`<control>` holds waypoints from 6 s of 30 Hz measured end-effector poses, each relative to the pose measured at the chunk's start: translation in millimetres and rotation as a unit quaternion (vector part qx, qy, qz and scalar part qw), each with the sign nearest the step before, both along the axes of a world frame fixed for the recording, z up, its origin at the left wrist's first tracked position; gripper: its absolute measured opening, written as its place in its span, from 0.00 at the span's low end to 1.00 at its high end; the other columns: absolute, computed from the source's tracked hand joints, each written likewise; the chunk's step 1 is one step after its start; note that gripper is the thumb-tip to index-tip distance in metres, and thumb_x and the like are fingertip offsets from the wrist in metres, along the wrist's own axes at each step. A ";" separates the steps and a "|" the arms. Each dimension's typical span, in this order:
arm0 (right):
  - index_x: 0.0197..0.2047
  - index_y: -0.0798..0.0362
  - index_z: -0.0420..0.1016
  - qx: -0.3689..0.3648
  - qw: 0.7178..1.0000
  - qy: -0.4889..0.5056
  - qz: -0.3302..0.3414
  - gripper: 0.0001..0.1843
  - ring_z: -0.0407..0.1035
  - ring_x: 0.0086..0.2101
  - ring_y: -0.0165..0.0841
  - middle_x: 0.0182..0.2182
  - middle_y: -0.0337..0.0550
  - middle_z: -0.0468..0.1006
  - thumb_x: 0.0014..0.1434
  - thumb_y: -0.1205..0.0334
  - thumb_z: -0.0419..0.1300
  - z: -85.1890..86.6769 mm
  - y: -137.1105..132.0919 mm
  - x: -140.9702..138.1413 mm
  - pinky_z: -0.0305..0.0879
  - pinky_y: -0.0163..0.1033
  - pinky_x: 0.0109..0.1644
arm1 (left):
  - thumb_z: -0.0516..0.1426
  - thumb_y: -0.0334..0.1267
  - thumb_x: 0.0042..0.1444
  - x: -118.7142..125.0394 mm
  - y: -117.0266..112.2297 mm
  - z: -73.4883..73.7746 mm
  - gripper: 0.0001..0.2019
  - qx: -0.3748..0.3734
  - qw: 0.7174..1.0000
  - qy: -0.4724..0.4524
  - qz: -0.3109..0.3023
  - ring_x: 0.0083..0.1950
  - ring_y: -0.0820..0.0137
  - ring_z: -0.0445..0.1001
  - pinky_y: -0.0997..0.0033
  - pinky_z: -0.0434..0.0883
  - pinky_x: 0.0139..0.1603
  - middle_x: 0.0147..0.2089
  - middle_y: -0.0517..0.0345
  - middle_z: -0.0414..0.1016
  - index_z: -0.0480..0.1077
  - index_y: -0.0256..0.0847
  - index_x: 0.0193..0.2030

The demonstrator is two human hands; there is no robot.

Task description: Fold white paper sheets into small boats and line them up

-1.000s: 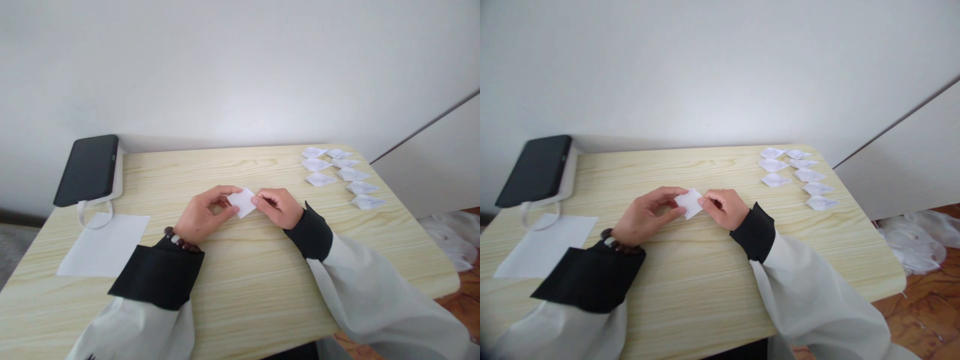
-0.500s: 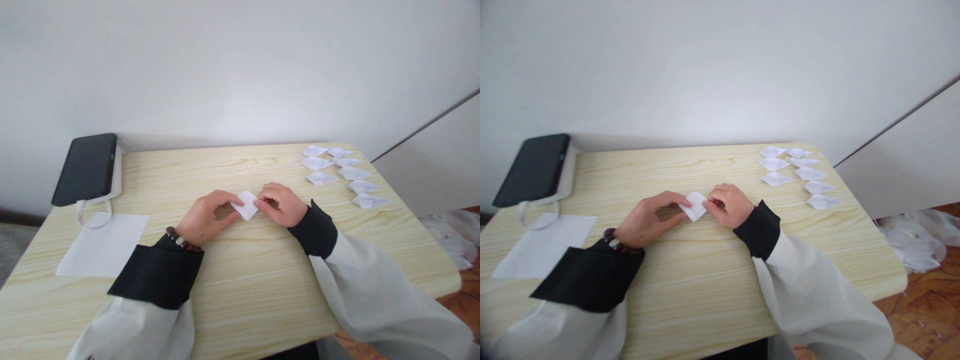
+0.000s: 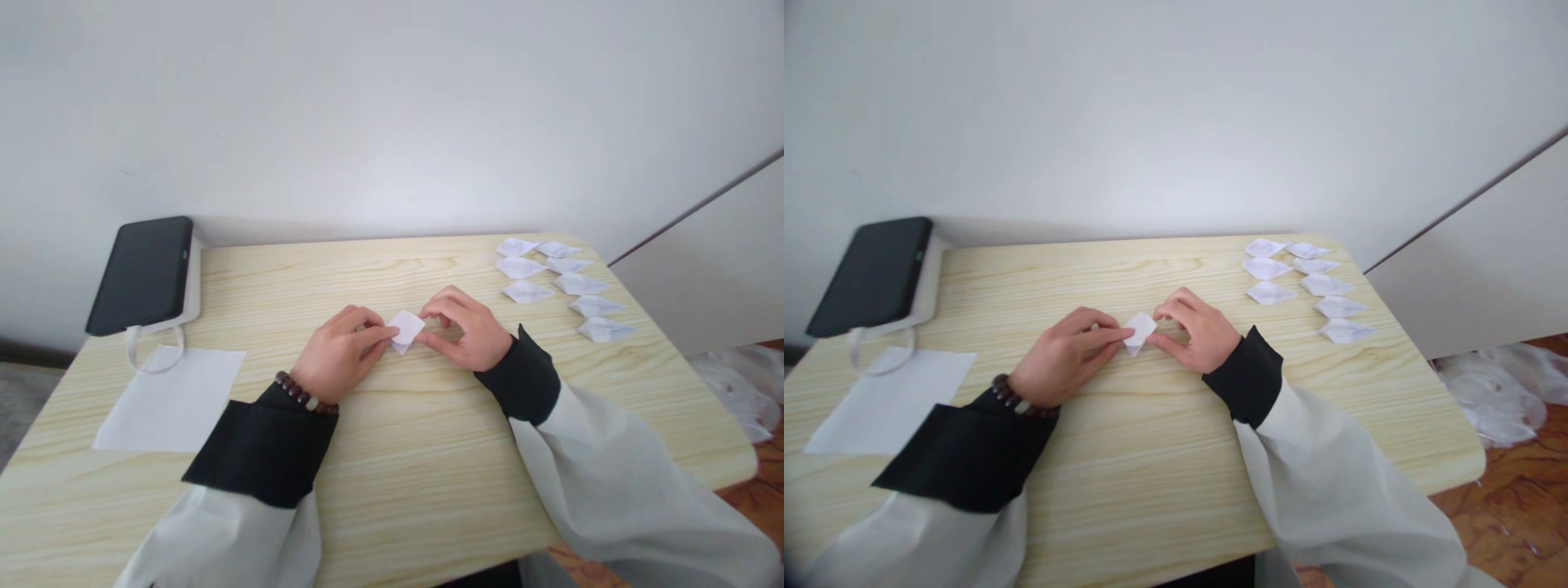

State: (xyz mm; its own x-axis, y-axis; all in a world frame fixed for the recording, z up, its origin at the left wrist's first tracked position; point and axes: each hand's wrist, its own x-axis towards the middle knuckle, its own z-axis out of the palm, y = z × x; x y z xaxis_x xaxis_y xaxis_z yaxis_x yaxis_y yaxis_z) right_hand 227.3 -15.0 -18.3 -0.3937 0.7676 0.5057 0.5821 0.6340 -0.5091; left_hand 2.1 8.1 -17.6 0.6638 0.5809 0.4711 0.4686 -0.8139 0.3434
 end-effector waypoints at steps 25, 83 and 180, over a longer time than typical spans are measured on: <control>0.34 0.54 0.75 -0.079 0.996 0.007 -0.029 0.07 0.68 0.31 0.31 0.30 0.44 0.76 0.60 0.63 0.56 0.6 -1.6 -9.0 0.64 0.36 0.36 | 0.48 0.34 0.62 6.3 -4.8 2.7 0.11 -0.054 0.995 0.074 0.042 0.38 0.66 0.71 0.66 0.70 0.41 0.38 0.50 0.73 0.71 0.36 0.43; 0.33 0.53 0.69 -0.087 0.982 -0.063 -0.154 0.11 0.65 0.41 0.38 0.37 0.46 0.66 0.56 0.53 0.59 -10.8 -6.4 -12.9 0.63 0.45 0.48 | 0.56 0.43 0.57 15.4 -14.5 4.2 0.13 -0.132 0.969 0.079 0.193 0.53 0.56 0.62 0.52 0.61 0.49 0.52 0.53 0.68 0.72 0.50 0.48; 0.36 0.55 0.75 -0.201 0.974 0.097 -0.046 0.07 0.67 0.25 0.26 0.26 0.39 0.77 0.55 0.63 0.59 0.3 -7.5 -18.8 0.62 0.31 0.29 | 0.56 0.42 0.56 9.0 -4.1 10.7 0.12 -0.256 0.960 -0.060 0.095 0.38 0.67 0.76 0.68 0.71 0.43 0.37 0.57 0.80 0.75 0.41 0.42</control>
State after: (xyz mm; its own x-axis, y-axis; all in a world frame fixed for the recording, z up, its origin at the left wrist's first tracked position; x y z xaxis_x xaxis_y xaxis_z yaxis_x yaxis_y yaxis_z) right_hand 208.6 -22.6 -18.0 -0.2402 0.9464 0.2159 0.4948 0.3108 -0.8115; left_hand 11.2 4.0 -6.9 0.4825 0.8615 0.1578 0.5239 -0.4283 0.7363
